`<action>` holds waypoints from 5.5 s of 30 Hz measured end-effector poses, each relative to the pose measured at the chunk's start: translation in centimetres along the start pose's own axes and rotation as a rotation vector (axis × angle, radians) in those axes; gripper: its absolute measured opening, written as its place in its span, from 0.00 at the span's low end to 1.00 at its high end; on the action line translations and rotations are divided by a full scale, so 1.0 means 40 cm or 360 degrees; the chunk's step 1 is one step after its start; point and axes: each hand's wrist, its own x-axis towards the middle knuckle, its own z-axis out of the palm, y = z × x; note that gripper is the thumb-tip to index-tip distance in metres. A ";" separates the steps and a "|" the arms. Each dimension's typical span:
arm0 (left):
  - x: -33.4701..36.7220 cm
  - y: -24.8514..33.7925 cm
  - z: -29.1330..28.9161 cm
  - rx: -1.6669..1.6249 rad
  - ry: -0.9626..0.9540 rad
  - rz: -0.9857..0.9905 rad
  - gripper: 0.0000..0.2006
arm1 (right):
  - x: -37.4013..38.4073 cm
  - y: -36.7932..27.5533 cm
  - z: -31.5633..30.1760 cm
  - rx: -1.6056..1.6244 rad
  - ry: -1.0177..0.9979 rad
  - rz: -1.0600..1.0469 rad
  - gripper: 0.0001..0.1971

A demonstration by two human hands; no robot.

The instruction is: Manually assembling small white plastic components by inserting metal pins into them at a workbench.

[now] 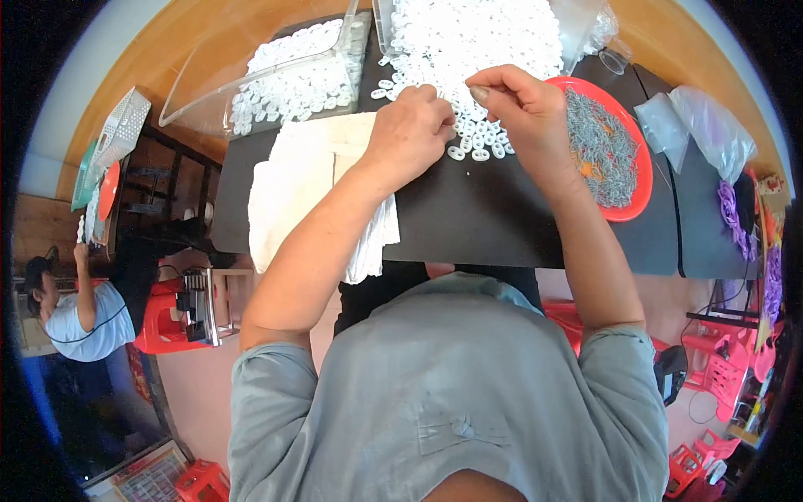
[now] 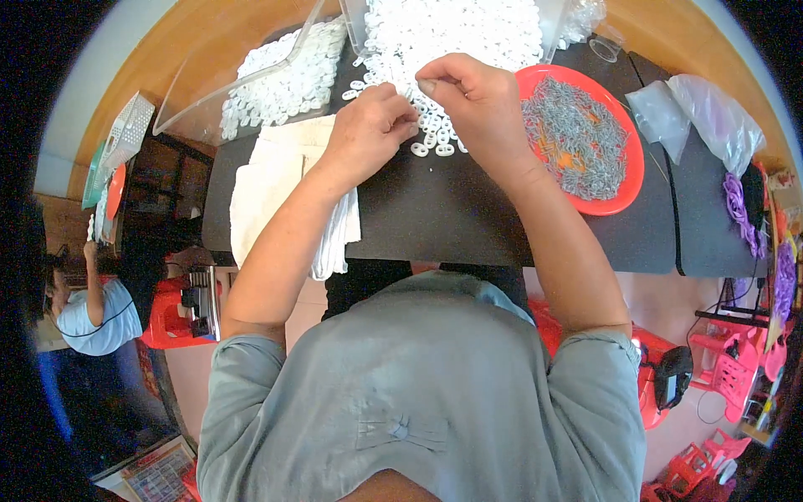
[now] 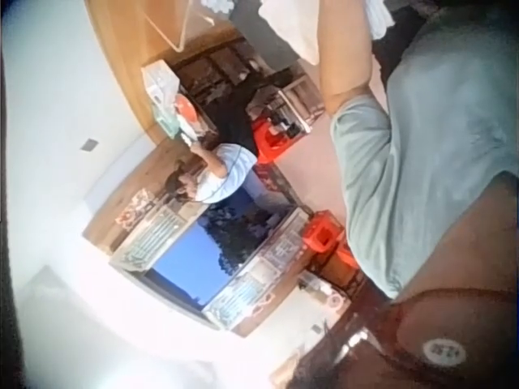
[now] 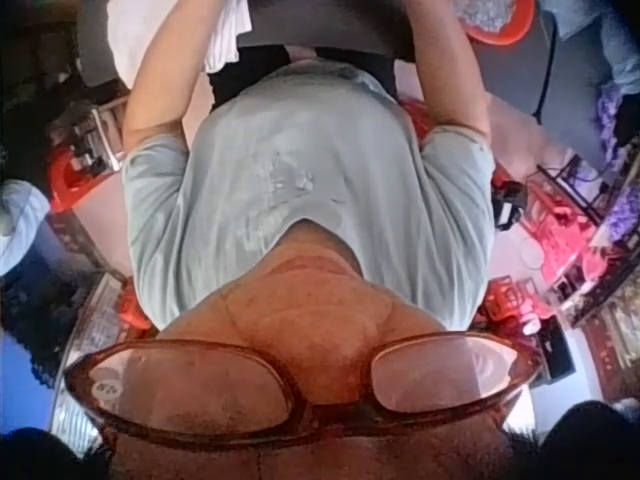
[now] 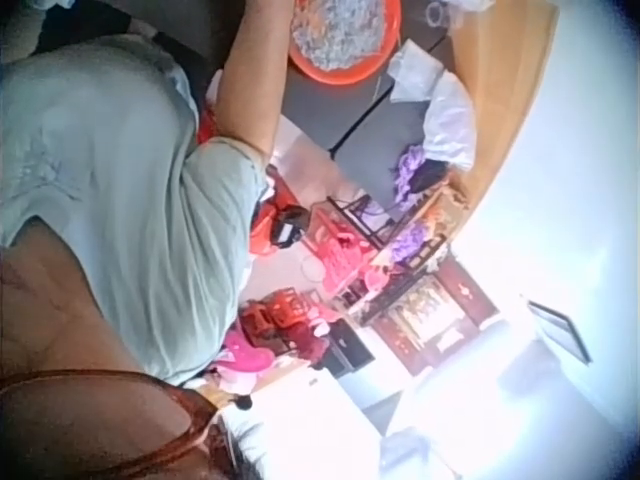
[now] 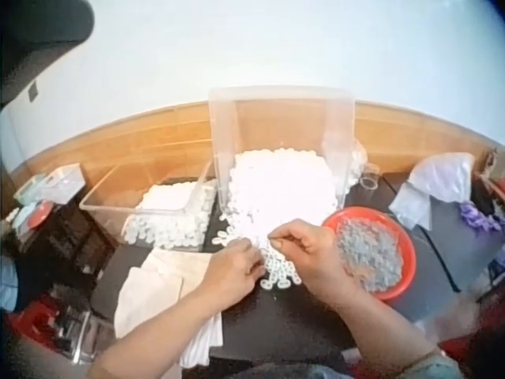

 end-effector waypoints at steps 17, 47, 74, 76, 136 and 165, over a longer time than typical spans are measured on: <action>0.012 -0.003 0.053 0.0055 0.0030 0.0362 0.07 | -0.003 -0.017 -0.015 0.0224 0.0018 0.0056 0.05; 0.010 0.023 0.020 -0.0173 -0.0133 0.0068 0.03 | 0.001 -0.004 -0.014 0.0274 0.0005 0.0125 0.06; 0.018 0.021 -0.045 -0.2203 0.0203 -0.1056 0.02 | -0.008 -0.013 0.041 0.0333 0.0007 0.0490 0.05; 0.018 0.023 -0.043 -0.2127 0.0223 -0.1039 0.03 | -0.008 -0.008 0.042 0.0306 -0.0011 0.0486 0.05; 0.015 0.035 -0.045 -0.1767 0.0052 -0.1085 0.05 | -0.019 0.018 0.053 -0.0854 -0.0033 -0.0300 0.05; 0.007 0.038 -0.037 -0.1656 0.0139 -0.1087 0.05 | -0.023 0.008 0.061 -0.0673 -0.0096 -0.0033 0.05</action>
